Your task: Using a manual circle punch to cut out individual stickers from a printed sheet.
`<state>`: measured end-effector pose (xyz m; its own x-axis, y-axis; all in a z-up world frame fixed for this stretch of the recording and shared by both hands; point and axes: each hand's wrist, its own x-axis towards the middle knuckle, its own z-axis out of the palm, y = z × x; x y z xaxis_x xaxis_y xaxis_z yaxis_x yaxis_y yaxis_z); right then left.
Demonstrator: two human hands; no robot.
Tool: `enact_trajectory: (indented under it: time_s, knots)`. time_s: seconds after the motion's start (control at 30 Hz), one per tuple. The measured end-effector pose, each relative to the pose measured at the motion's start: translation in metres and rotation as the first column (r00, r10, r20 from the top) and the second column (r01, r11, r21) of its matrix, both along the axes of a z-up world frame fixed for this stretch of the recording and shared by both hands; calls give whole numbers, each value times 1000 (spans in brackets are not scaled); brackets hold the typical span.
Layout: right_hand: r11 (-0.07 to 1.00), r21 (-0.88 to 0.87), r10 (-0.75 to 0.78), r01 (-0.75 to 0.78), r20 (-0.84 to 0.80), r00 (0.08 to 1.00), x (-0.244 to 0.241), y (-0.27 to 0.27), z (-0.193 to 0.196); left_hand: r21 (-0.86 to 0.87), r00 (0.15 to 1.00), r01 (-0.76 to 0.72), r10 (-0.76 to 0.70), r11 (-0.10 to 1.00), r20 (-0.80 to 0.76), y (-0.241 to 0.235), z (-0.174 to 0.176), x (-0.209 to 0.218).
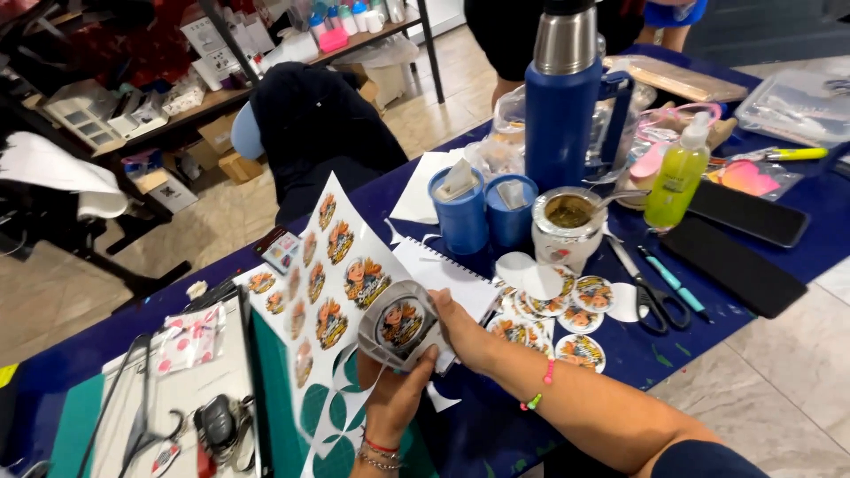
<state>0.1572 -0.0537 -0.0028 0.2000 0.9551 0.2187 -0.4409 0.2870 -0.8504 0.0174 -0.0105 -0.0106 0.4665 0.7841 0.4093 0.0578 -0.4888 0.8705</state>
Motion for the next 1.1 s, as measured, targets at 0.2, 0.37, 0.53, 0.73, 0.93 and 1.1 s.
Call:
enact_trajectory:
  time_s: [0.2, 0.37, 0.53, 0.73, 0.93, 1.1]
  knots:
    - [989, -142, -86, 39, -341, 936, 0, 12, -20, 90, 998, -38, 42, 995, -37, -15, 24, 13]
    - [937, -314, -251, 152, -305, 918, 2, 8, -9, -555, 958, 105, -234, 825, -166, 3, -44, 18]
    - [922, -260, -320, 285, -102, 942, 7, 12, -24, -642, 987, 62, -142, 764, -73, 11, -84, 21]
    - [929, -217, -330, 301, -112, 937, 7, 11, -22, -261, 982, 120, -152, 958, -108, 5, -56, 22]
    - [874, -147, -447, 462, 125, 886, 1, 2, -9, -797, 871, 488, -253, 356, 420, 51, -192, 23]
    - [917, -159, -359, 367, 74, 930, 11, 14, -51, -274, 370, 927, 496, -258, 785, 63, -244, -3]
